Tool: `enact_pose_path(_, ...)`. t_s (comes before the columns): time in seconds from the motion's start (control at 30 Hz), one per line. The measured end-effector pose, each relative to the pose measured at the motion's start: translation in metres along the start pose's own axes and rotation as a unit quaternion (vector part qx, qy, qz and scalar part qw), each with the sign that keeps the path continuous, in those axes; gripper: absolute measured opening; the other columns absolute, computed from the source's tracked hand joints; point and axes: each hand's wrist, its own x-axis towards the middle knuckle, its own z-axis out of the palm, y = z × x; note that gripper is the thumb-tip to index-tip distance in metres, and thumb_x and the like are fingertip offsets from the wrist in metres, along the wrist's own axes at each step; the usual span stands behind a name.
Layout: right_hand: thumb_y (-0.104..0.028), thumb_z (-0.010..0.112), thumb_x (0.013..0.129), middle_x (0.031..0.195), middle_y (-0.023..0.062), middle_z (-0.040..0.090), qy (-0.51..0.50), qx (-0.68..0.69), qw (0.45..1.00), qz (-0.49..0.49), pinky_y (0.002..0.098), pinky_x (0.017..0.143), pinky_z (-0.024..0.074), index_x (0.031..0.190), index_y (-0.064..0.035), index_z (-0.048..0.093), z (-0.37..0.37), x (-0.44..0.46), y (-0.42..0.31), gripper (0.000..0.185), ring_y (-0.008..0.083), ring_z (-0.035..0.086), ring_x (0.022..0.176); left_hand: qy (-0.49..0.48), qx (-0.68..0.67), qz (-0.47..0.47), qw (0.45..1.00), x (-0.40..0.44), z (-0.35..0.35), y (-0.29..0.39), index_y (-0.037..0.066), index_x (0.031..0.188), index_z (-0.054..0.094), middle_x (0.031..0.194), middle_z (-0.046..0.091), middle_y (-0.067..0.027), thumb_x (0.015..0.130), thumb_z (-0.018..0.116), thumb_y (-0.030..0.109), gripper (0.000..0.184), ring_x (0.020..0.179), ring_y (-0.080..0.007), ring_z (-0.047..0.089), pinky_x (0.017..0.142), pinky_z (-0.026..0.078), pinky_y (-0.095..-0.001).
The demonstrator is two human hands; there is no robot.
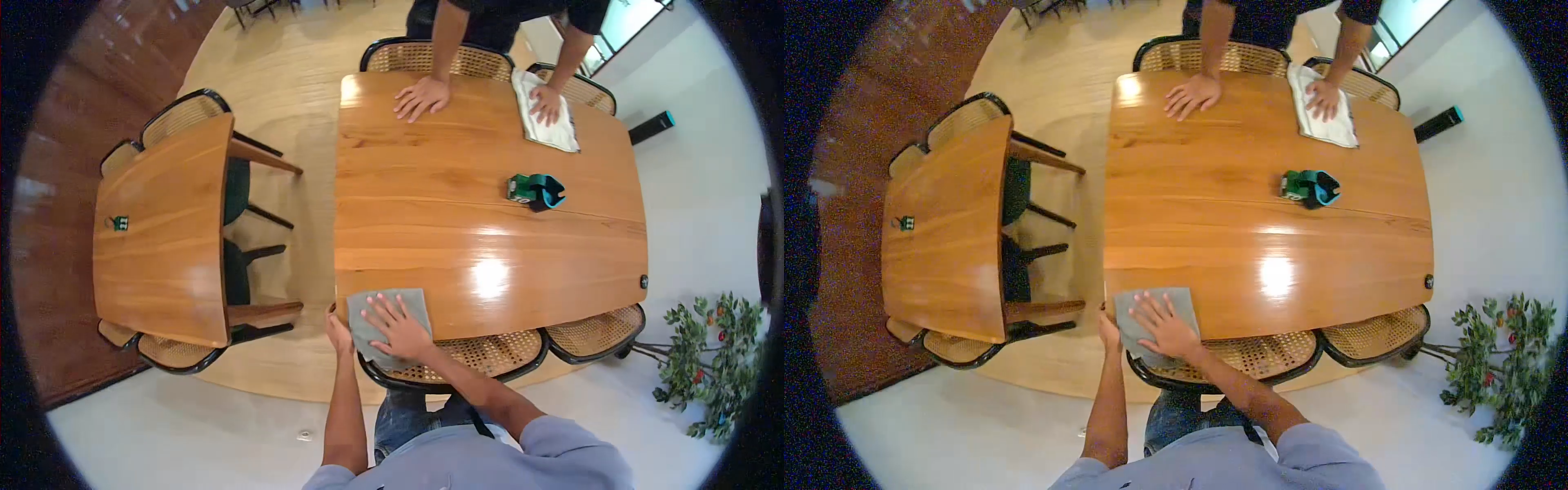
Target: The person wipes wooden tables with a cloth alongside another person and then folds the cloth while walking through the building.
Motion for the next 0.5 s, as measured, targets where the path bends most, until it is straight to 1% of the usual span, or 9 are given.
enact_pose_path(0.03, -0.059, 0.048, 0.093, 0.166, 0.0132, 0.015, -0.004, -0.029, 0.999, -0.025, 0.0617, 0.120, 0.0067, 0.157, -0.0178, 0.029, 0.001, -0.011, 0.002, 0.078, 0.0354, 0.009, 0.153, -0.009, 0.001, 0.000, 1.000, 0.004, 0.000, 0.004, -0.003, 0.123, 0.059, 0.125, 0.062, -0.0210, 0.105, 0.029, 0.034, 0.052, 0.117, -0.0313, 0.057, 0.100, 0.041, -0.0413)
enact_pose_path(0.1, -0.058, 0.048, 0.094, 0.166, 0.0125, 0.015, -0.011, -0.056, 0.998, -0.040, 0.0617, 0.120, 0.0072, 0.157, -0.0192, 0.029, -0.001, -0.030, 0.014, 0.076, 0.0353, 0.010, 0.153, 0.024, 0.110, -0.001, 0.994, 0.000, -0.005, 0.009, -0.004, 0.123, 0.058, 0.125, 0.062, -0.0217, 0.105, 0.029, 0.036, 0.053, 0.117, -0.0329, 0.056, 0.101, 0.041, -0.0409)
enact_pose_path(0.13, -0.053, 0.049, 0.096, 0.165, 0.0126, 0.018, 0.009, -0.034, 0.999, 0.000, 0.0615, 0.120, 0.0102, 0.156, -0.0203, 0.031, -0.009, -0.033, 0.029, 0.071, 0.0352, 0.013, 0.153, 0.039, 0.166, 0.000, 0.985, -0.008, -0.004, 0.016, -0.005, 0.123, 0.058, 0.125, 0.062, -0.0220, 0.105, 0.029, 0.037, 0.054, 0.116, -0.0336, 0.056, 0.102, 0.041, -0.0407)
enact_pose_path(0.17, -0.048, 0.050, 0.097, 0.164, 0.0128, 0.022, 0.033, -0.012, 0.999, 0.041, 0.0613, 0.119, 0.0131, 0.156, -0.0213, 0.033, -0.017, -0.035, 0.048, 0.067, 0.0351, 0.016, 0.152, 0.030, 0.172, 0.002, 0.985, -0.014, -0.001, 0.023, -0.005, 0.123, 0.058, 0.125, 0.062, -0.0220, 0.105, 0.029, 0.037, 0.054, 0.116, -0.0336, 0.056, 0.102, 0.041, -0.0407)
enact_pose_path(0.33, -0.047, 0.051, 0.096, 0.163, 0.0143, 0.024, 0.126, -0.078, 0.965, 0.216, 0.0582, 0.120, 0.0143, 0.156, -0.0211, 0.032, -0.078, -0.054, 0.178, 0.068, 0.0345, 0.017, 0.152, 0.040, 0.232, 0.022, 0.972, -0.050, 0.017, 0.104, -0.006, 0.125, 0.056, 0.128, 0.059, -0.0241, 0.106, 0.031, 0.039, 0.056, 0.122, -0.0375, 0.053, 0.107, 0.038, -0.0406)
enact_pose_path(0.37, -0.048, 0.052, 0.096, 0.164, 0.0148, 0.023, 0.157, -0.104, 0.947, 0.261, 0.0580, 0.120, 0.0138, 0.156, -0.0203, 0.031, -0.088, -0.059, 0.195, 0.069, 0.0346, 0.016, 0.152, 0.045, 0.250, 0.029, 0.967, -0.055, 0.019, 0.110, -0.006, 0.127, 0.055, 0.131, 0.057, -0.0243, 0.106, 0.032, 0.039, 0.054, 0.126, -0.0380, 0.051, 0.108, 0.037, -0.0422)
enact_pose_path(0.43, -0.049, 0.052, 0.096, 0.164, 0.0152, 0.022, 0.187, -0.121, 0.928, 0.299, 0.0579, 0.120, 0.0131, 0.157, -0.0196, 0.031, -0.084, -0.067, 0.209, 0.071, 0.0348, 0.016, 0.152, 0.050, 0.263, 0.040, 0.963, -0.065, 0.026, 0.116, -0.005, 0.129, 0.054, 0.135, 0.055, -0.0245, 0.106, 0.034, 0.038, 0.053, 0.129, -0.0384, 0.049, 0.110, 0.035, -0.0438)
enact_pose_path(0.47, -0.050, 0.052, 0.095, 0.164, 0.0155, 0.021, 0.218, -0.135, 0.908, 0.331, 0.0577, 0.120, 0.0125, 0.157, -0.0189, 0.030, -0.083, -0.065, 0.217, 0.072, 0.0351, 0.015, 0.152, 0.100, 0.411, 0.168, 0.891, -0.069, 0.030, 0.121, -0.002, 0.136, 0.049, 0.143, 0.047, -0.0209, 0.106, 0.035, 0.034, 0.049, 0.136, -0.0371, 0.040, 0.113, 0.030, -0.0481)
enact_pose_path(0.5, -0.051, 0.052, 0.095, 0.164, 0.0159, 0.019, 0.247, -0.147, 0.886, 0.363, 0.0576, 0.121, 0.0119, 0.157, -0.0182, 0.029, -0.082, -0.063, 0.223, 0.074, 0.0353, 0.015, 0.152, 0.148, 0.540, 0.287, 0.777, -0.072, 0.034, 0.127, 0.001, 0.143, 0.044, 0.152, 0.039, -0.0173, 0.106, 0.036, 0.031, 0.048, 0.143, -0.0358, 0.032, 0.116, 0.024, -0.0524)
